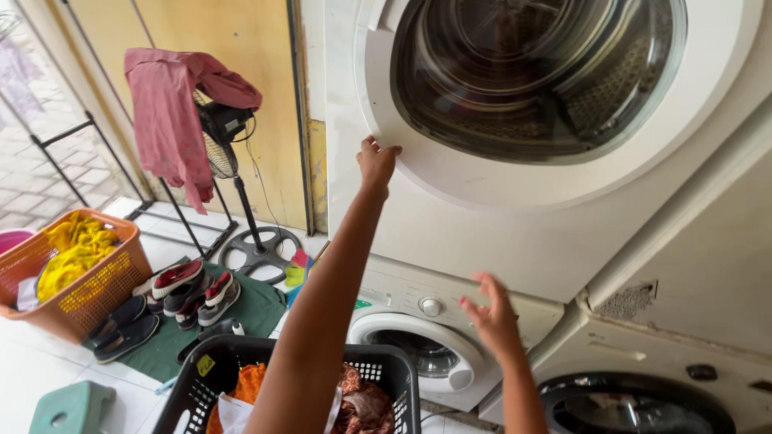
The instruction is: The person loads clothes from a laundry basket into a front-loading washing machine drum, then closes the machine door. They then remove clothes from an adjacent washing machine and place them into a basket, pressing the items down and carrying the filled basket.
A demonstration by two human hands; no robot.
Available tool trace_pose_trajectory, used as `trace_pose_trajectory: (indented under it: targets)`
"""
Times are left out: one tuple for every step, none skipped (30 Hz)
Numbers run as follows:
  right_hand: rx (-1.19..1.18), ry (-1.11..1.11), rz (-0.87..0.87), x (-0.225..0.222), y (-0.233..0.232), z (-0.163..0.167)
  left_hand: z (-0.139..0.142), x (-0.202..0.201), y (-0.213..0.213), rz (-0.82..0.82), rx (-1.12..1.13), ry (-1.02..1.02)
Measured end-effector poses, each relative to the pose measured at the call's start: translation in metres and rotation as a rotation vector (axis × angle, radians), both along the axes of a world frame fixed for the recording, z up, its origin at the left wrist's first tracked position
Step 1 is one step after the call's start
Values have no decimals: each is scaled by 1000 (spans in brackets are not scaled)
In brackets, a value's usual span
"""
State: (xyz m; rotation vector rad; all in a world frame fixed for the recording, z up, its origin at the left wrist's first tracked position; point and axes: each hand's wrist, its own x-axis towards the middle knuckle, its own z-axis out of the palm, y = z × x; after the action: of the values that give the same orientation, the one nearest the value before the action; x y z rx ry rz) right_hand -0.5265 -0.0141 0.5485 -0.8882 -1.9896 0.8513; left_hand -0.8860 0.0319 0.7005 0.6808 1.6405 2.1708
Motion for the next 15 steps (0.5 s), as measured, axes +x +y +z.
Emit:
trace_pose_trajectory:
  targets:
    - [26, 49, 2, 1, 13, 4, -3, 0, -10, 14, 1, 69]
    - [40, 99, 1, 4, 27, 12, -5, 2, -21, 18, 0, 142]
    - [58, 152, -14, 8, 42, 23, -10, 8, -34, 69, 32, 283]
    - [192, 117, -88, 16, 58, 39, -18, 16, -50, 116, 73, 422]
    - [327, 73, -162, 27, 74, 58, -26, 27, -66, 76, 76, 510]
    - [385, 88, -213, 38, 89, 82, -33, 37, -85, 40, 82, 601]
    - [442, 99, -264, 49, 103, 108, -36, 48, -100, 24, 60, 671]
    - [579, 82, -320, 58, 114, 136, -35, 59, -110, 12, 43, 738]
    - [725, 59, -363, 64, 122, 163, -31, 68, -116, -2, -36, 729]
    - [679, 72, -407, 64, 127, 189, -25, 75, -122, -4, -111, 713]
    - [630, 84, -436, 57, 129, 213, -20, 81, -129, 5, -193, 691]
    - [633, 149, -321, 42, 127, 232, -16, 86, -136, 14, -197, 706]
    - [639, 219, -204, 21, 123, 249, -10, 89, -139, 30, -194, 727]
    - [543, 180, -30, -6, 115, 261, -4, 91, -142, 51, -190, 750]
    - [444, 138, 147, -37, 107, 271, 1, 93, -145, 71, -196, 783]
